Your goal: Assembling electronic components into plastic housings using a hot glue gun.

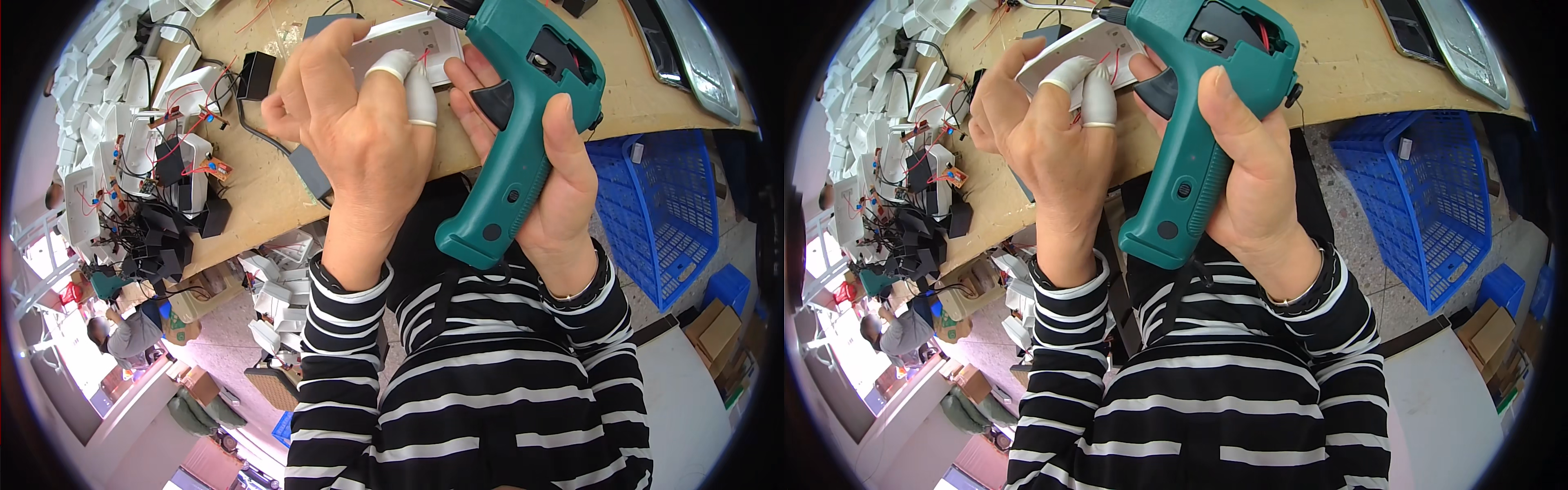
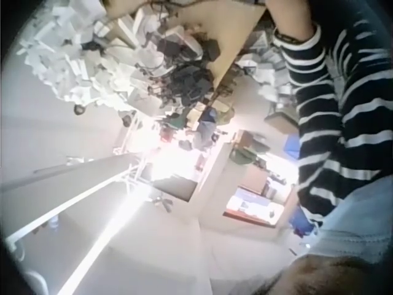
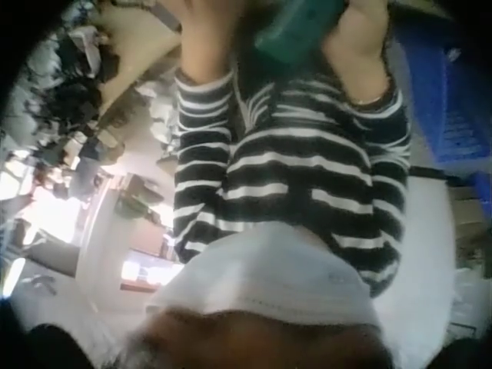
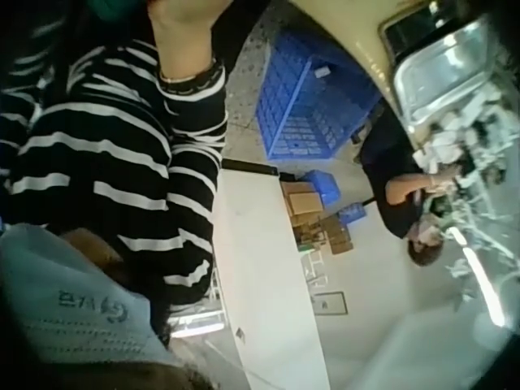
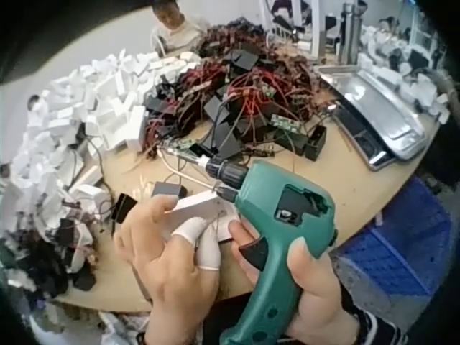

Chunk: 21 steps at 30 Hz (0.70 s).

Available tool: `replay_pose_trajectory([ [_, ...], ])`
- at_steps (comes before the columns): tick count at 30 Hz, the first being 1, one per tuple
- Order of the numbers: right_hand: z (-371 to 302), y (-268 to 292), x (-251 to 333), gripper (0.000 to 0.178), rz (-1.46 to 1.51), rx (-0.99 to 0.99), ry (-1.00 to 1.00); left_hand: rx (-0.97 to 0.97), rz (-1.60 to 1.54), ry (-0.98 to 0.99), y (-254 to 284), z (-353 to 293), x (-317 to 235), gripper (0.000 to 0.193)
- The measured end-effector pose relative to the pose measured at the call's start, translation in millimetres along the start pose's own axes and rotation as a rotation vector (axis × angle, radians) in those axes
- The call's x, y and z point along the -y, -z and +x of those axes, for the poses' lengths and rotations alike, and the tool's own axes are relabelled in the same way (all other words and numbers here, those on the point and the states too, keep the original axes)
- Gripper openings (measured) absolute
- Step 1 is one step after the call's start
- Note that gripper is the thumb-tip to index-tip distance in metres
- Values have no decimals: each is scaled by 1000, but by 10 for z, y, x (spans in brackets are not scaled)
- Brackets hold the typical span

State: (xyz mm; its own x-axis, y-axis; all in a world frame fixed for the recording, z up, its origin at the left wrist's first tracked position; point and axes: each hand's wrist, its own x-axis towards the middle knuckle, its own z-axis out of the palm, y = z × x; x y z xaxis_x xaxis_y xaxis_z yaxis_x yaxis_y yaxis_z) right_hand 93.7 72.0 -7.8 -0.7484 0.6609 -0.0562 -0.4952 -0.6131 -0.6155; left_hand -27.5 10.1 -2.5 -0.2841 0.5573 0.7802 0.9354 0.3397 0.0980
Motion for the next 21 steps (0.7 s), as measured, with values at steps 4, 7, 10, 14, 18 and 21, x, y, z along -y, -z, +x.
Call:
replay_pose_trajectory([
  [4,-27,36,40,72,-42,21,15,149,17,-10,20,56,-26,11],
  [7,-130,126,140,72,-137,60,36,172,21,-2,-7,68,-16,10],
  [10,-312,323,304,74,-238,148,46,190,34,34,-3,109,-63,10],
  [14,-590,351,437,76,-414,46,106,189,30,9,-12,126,-16,11],
  [18,-845,336,550,75,-670,-2,75,227,34,18,-5,144,-17,13],
  [21,-987,360,559,75,-672,-54,53,226,31,19,-19,144,-27,13],
])
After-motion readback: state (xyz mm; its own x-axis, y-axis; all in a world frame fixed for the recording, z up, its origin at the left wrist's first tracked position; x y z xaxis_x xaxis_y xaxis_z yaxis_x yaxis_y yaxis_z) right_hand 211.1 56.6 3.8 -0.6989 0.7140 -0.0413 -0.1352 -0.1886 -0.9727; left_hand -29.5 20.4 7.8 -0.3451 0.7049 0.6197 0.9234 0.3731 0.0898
